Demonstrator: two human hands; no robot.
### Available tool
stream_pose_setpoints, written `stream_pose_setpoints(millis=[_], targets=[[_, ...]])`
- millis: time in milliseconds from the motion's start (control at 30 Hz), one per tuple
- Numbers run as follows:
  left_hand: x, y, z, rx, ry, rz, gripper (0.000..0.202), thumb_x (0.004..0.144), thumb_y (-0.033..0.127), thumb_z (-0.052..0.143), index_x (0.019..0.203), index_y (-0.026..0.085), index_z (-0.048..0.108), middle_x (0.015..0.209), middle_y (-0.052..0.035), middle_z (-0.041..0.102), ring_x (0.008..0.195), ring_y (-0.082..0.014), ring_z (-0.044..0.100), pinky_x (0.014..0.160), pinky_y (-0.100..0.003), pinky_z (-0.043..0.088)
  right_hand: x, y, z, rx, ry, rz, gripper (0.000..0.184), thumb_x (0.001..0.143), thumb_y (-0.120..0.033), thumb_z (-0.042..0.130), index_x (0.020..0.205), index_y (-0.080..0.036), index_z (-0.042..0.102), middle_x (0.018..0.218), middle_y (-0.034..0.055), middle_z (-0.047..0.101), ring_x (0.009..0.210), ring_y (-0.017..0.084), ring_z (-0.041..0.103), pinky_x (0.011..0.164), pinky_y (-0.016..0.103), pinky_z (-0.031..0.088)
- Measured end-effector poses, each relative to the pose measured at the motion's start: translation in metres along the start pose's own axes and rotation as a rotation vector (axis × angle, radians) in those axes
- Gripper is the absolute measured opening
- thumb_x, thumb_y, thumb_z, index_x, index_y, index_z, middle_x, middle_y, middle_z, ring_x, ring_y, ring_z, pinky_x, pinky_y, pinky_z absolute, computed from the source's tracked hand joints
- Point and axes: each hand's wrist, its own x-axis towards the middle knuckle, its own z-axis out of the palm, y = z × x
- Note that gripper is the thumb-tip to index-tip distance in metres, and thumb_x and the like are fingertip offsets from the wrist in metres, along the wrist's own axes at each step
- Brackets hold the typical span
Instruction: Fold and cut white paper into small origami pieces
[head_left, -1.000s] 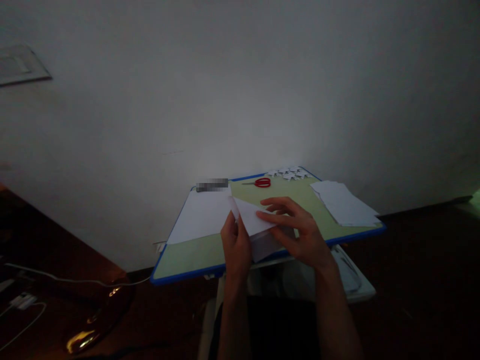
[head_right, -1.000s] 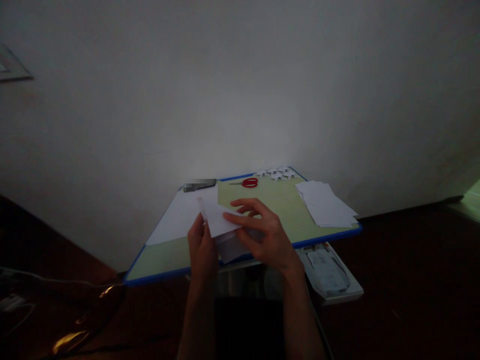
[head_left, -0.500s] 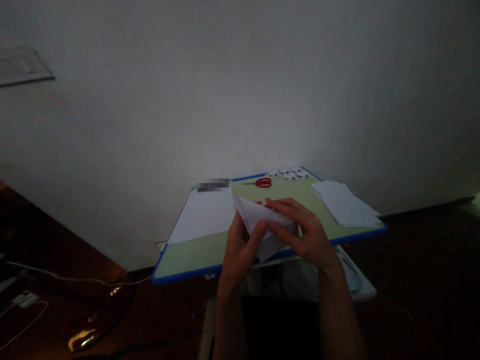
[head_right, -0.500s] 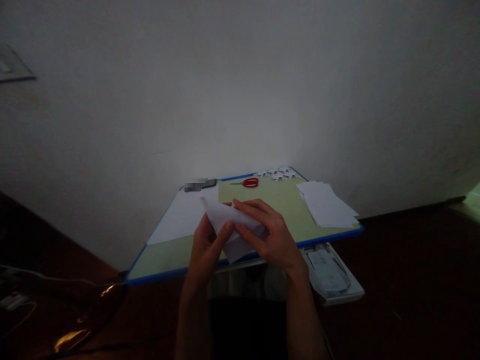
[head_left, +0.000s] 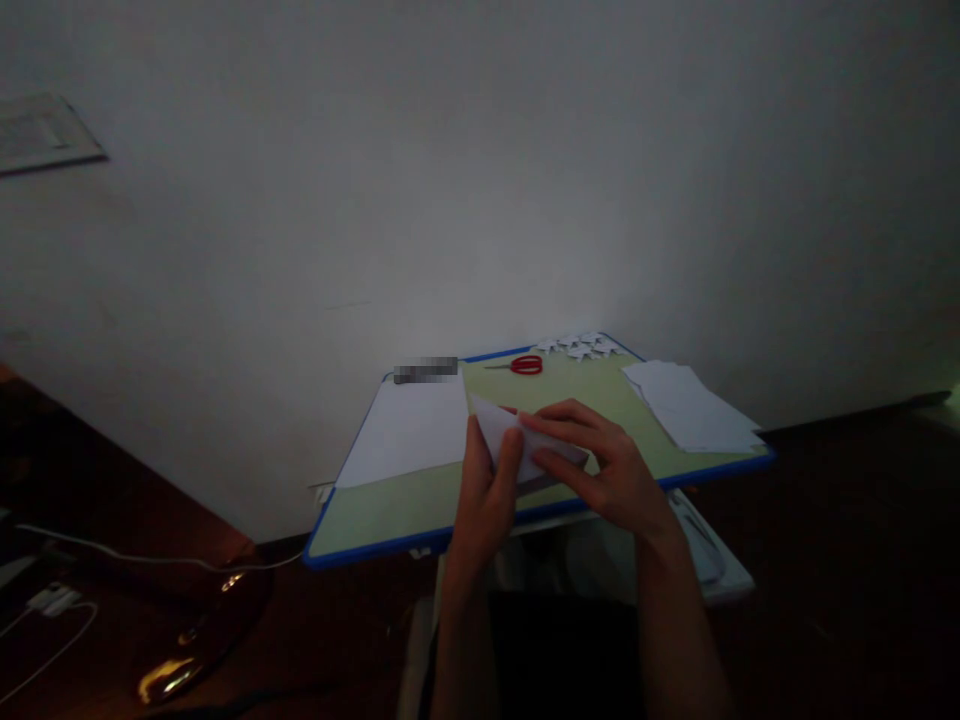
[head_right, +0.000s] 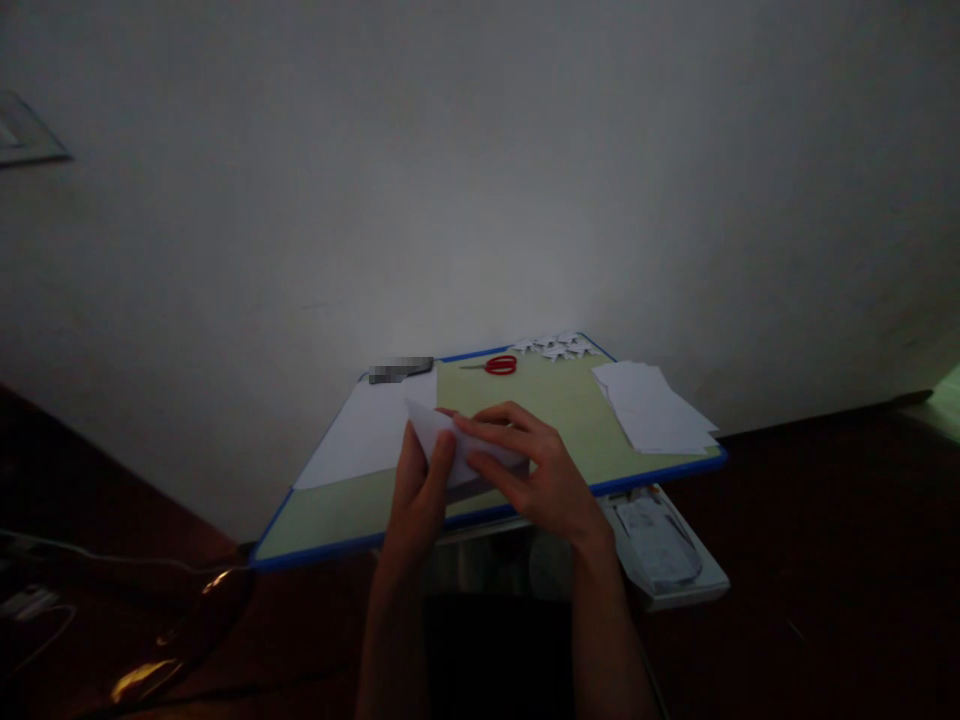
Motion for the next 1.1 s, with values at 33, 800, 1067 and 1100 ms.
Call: stream_pose_setpoints(millis=[33, 800, 1067, 1100], targets=[[0.0001, 0.0011, 0.0008, 0.008, 0.003, 0.009, 0.046, 0.103, 0.052, 0.059, 0.134, 0.019, 0.058, 0.130, -0.0136, 0.069, 0.121, -0.0269, 0.067, 0.106, -0.039, 0.054, 0.0006, -0.0003, 0.0010, 0.008, 0.014, 0.018, 0.044, 0.099, -0.023, 0.069, 0.141, -0.036, 0.068, 0.114, 0.0038, 0.071, 0.104, 0.018, 0.067, 0.091, 0.034, 0.056], [0.0036, 0.0042, -0.0034, -0.038, 0.070, 0.111, 0.029, 0.082, 0.033, 0.088, 0.109, 0.022, 0.083, 0.099, -0.0051, 0.084, 0.087, -0.0196, 0.077, 0.078, -0.028, 0.061, 0.0023, -0.0006, 0.0016, 0.340, 0.219, 0.241, 0.021, 0.089, -0.031, 0.079, 0.110, -0.028, 0.080, 0.099, 0.0027, 0.063, 0.092, 0.018, 0.062, 0.074, 0.029, 0.057], [0.0034, 0.0058, -0.0054, 0.045, 0.026, 0.214, 0.025, 0.089, 0.029, 0.083, 0.114, 0.025, 0.083, 0.104, -0.0048, 0.083, 0.091, -0.0193, 0.075, 0.083, -0.030, 0.058, 0.0010, -0.0014, 0.0016, 0.335, 0.280, 0.266, 0.017, 0.090, -0.032, 0.079, 0.106, -0.028, 0.078, 0.099, 0.0023, 0.070, 0.094, 0.019, 0.068, 0.080, 0.031, 0.060], [0.0038, 0.0072, -0.0054, 0.089, 0.044, 0.255, 0.024, 0.088, 0.029, 0.083, 0.113, 0.025, 0.083, 0.101, -0.0045, 0.083, 0.089, -0.0189, 0.074, 0.083, -0.030, 0.057, 0.0010, -0.0011, 0.0022, 0.328, 0.290, 0.260, 0.017, 0.089, -0.033, 0.079, 0.106, -0.028, 0.078, 0.098, 0.0022, 0.070, 0.093, 0.019, 0.068, 0.079, 0.032, 0.061]])
